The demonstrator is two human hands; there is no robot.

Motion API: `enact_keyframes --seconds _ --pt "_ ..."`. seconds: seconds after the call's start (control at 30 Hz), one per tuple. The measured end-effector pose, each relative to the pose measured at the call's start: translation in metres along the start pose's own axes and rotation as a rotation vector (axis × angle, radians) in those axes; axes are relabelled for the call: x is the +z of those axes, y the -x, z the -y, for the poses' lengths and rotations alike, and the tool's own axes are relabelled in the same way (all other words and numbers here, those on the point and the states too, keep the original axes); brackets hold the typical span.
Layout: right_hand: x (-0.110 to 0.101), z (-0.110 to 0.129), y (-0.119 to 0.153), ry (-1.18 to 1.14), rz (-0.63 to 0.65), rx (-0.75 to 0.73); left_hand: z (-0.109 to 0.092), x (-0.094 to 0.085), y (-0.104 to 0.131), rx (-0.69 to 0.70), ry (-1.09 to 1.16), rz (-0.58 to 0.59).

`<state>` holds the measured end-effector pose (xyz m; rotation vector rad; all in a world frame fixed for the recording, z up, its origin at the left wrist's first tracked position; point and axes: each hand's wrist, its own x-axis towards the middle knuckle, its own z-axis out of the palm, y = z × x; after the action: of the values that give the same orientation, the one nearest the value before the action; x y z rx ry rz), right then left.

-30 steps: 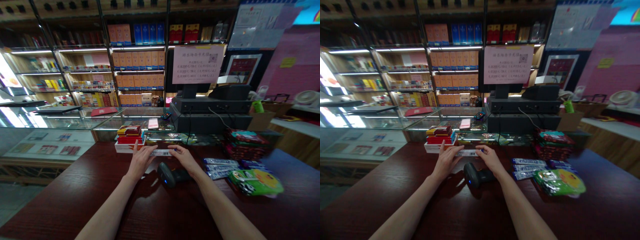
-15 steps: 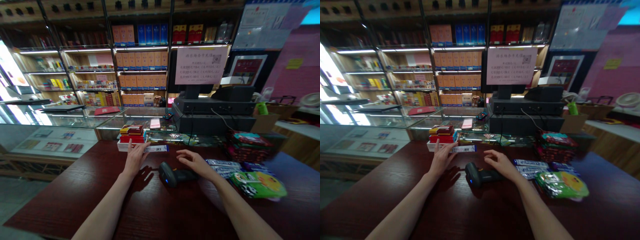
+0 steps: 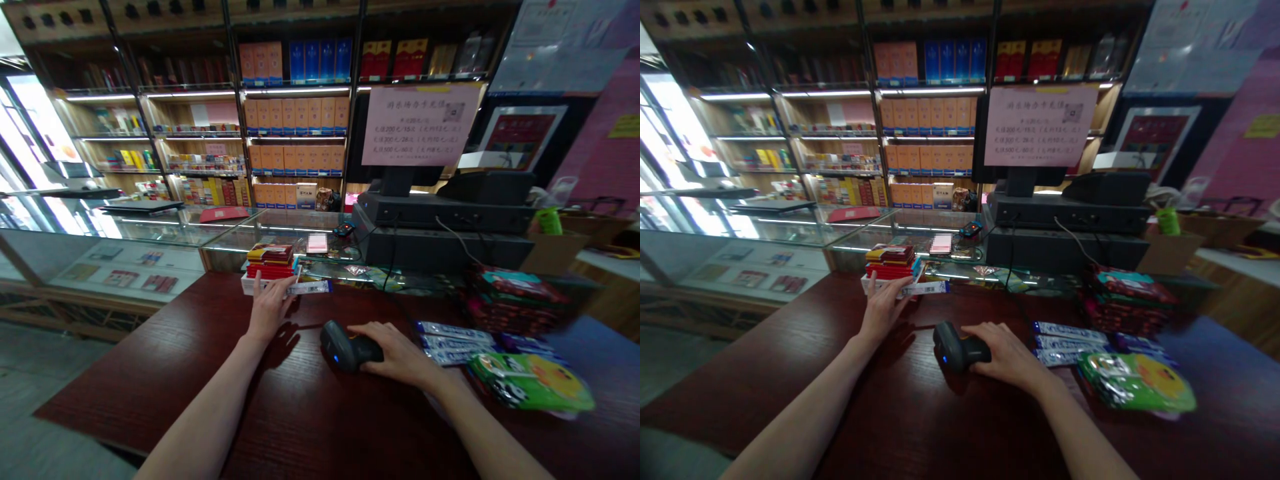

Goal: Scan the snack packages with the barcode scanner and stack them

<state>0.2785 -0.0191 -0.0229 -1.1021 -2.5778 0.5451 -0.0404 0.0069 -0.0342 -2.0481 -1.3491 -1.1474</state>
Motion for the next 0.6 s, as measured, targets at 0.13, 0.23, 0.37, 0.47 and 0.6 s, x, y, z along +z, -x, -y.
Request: enact_keyframes --seconds 0.13,0.23,0.37,0.47,0.6 --pt "0.004 -0.004 -0.001 0.023 -0.001 -0.004 0.003 0.000 0.001 -0.025 -0.008 0.002" --pt "0.005 -0.005 0.000 0.020 -0.012 0.004 0.004 0.001 0.002 -0.025 -0.011 -0.001" --pt "-0.002 -0.004 0.000 0.001 -0.071 0.013 0.005 0.002 0.003 -0.020 -0.024 -0.007" --pt "-0.010 -0.002 0.001 -0.034 -0.146 0.011 0.006 0.003 0.003 -0.018 -0.026 -0.007" --pt "-0.016 0.002 0.003 -0.076 -0.163 0.024 0.005 0.004 0.003 -0.004 -0.037 -0.021"
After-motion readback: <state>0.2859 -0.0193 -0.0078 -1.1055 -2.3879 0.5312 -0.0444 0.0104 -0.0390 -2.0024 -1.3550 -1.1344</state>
